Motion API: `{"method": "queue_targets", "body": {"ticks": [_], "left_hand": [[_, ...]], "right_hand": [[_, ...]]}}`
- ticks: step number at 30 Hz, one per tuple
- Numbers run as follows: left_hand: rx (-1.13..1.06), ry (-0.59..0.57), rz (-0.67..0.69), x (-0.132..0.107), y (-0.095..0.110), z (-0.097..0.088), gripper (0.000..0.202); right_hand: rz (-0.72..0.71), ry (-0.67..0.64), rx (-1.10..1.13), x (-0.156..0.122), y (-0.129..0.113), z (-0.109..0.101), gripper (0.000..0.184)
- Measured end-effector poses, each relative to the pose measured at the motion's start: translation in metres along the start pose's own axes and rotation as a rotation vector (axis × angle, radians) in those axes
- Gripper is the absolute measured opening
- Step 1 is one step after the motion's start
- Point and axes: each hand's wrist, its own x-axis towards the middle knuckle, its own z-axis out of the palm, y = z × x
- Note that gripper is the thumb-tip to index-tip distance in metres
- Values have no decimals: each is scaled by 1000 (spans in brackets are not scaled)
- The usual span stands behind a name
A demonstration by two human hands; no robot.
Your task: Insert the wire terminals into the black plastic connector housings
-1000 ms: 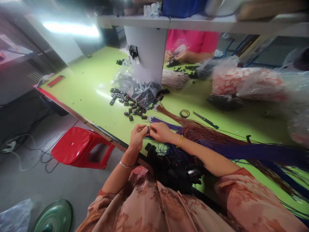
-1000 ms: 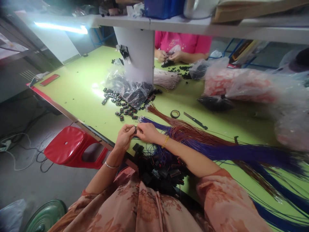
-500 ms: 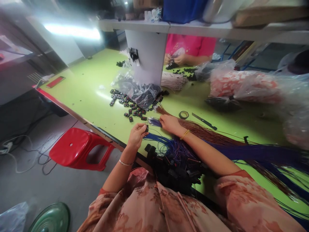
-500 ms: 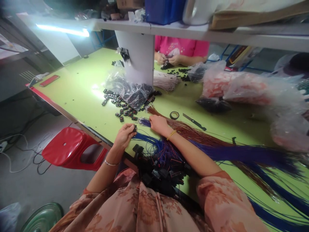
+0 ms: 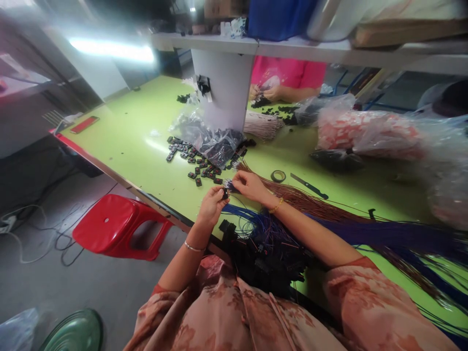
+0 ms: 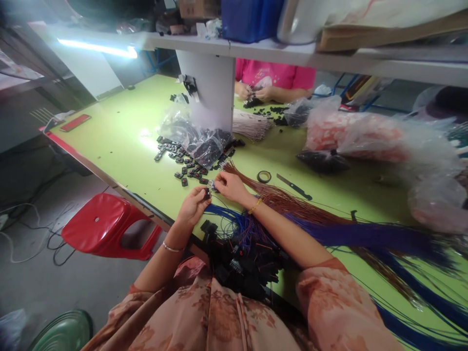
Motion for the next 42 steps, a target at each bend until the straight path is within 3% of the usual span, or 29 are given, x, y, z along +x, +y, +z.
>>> {"method": "queue_targets", "body": {"ticks": [5,11,23,32,38,42], "left_hand": [[-45,-39,-21,-1,2,3,18],[-84,-62,-44,-2,3,4,12],[-74,-84,-35,-3,2,0,17],[54,-16,69,-4,-7,2,35],[26,39,61,-1,-14,1,36],[6,68,62,2,-15,3,38]], "right_hand": [[-40,-21,134,-10,-18,2,15],[-49,3,26,-24,-21,3,15],[-17,-38,-26,-25,-21,6,18],[-32,-57,-26,-24,-16,12,16],[-152,-95,-163,-26,-15,10,14],[-92,-112,-221,-25,-16,12,13]]}}
